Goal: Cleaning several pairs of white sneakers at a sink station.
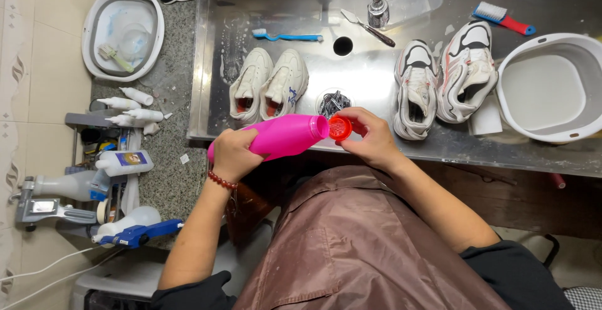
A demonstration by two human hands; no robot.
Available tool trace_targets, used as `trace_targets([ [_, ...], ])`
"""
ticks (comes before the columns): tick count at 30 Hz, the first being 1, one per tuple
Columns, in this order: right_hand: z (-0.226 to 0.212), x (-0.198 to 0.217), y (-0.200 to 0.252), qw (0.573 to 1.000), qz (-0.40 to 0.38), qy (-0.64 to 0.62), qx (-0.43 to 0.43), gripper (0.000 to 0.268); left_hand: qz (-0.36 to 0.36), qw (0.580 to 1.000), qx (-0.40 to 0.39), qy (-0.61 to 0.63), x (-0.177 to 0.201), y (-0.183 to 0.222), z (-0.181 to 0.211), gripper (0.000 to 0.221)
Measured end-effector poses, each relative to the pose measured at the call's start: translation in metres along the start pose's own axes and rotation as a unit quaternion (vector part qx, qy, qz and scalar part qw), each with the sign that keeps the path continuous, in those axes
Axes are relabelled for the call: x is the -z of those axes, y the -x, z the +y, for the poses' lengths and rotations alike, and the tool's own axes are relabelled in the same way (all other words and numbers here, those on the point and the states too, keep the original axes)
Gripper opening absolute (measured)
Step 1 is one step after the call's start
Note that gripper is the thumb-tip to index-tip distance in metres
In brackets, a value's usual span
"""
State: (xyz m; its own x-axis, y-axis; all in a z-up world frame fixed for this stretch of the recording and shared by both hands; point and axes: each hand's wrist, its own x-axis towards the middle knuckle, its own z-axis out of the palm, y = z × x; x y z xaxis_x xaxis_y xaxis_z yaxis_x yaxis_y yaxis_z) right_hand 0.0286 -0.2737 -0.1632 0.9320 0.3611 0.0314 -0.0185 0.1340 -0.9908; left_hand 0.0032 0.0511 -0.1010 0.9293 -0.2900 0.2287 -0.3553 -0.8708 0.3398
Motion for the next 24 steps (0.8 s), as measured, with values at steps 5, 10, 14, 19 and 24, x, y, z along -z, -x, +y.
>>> trace_targets([
  [5, 0.018, 0.019, -0.014, 0.992, 0.024, 0.12, 0.014, 0.055, 0.081, 0.987, 0.092, 0.105, -0.012, 0.016, 0.012, 0.026],
  [10, 0.055, 0.033, -0.034, 0.959, 0.043, 0.28, 0.017, 0.048, 0.145, 0.929, 0.225, 0.256, -0.047, 0.046, 0.008, 0.018],
  [14, 0.072, 0.033, -0.046, 0.926, 0.033, 0.371, 0.054, 0.046, 0.171, 0.92, 0.235, 0.263, -0.06, 0.06, 0.012, 0.015],
  [19, 0.078, 0.034, -0.059, 0.905, 0.012, 0.408, 0.118, 0.045, 0.188, 0.924, 0.223, 0.247, -0.058, 0.068, 0.016, 0.01],
  [24, 0.077, 0.033, -0.067, 0.877, 0.0, 0.458, 0.144, 0.047, 0.198, 0.92, 0.235, 0.245, -0.056, 0.074, 0.015, 0.008],
])
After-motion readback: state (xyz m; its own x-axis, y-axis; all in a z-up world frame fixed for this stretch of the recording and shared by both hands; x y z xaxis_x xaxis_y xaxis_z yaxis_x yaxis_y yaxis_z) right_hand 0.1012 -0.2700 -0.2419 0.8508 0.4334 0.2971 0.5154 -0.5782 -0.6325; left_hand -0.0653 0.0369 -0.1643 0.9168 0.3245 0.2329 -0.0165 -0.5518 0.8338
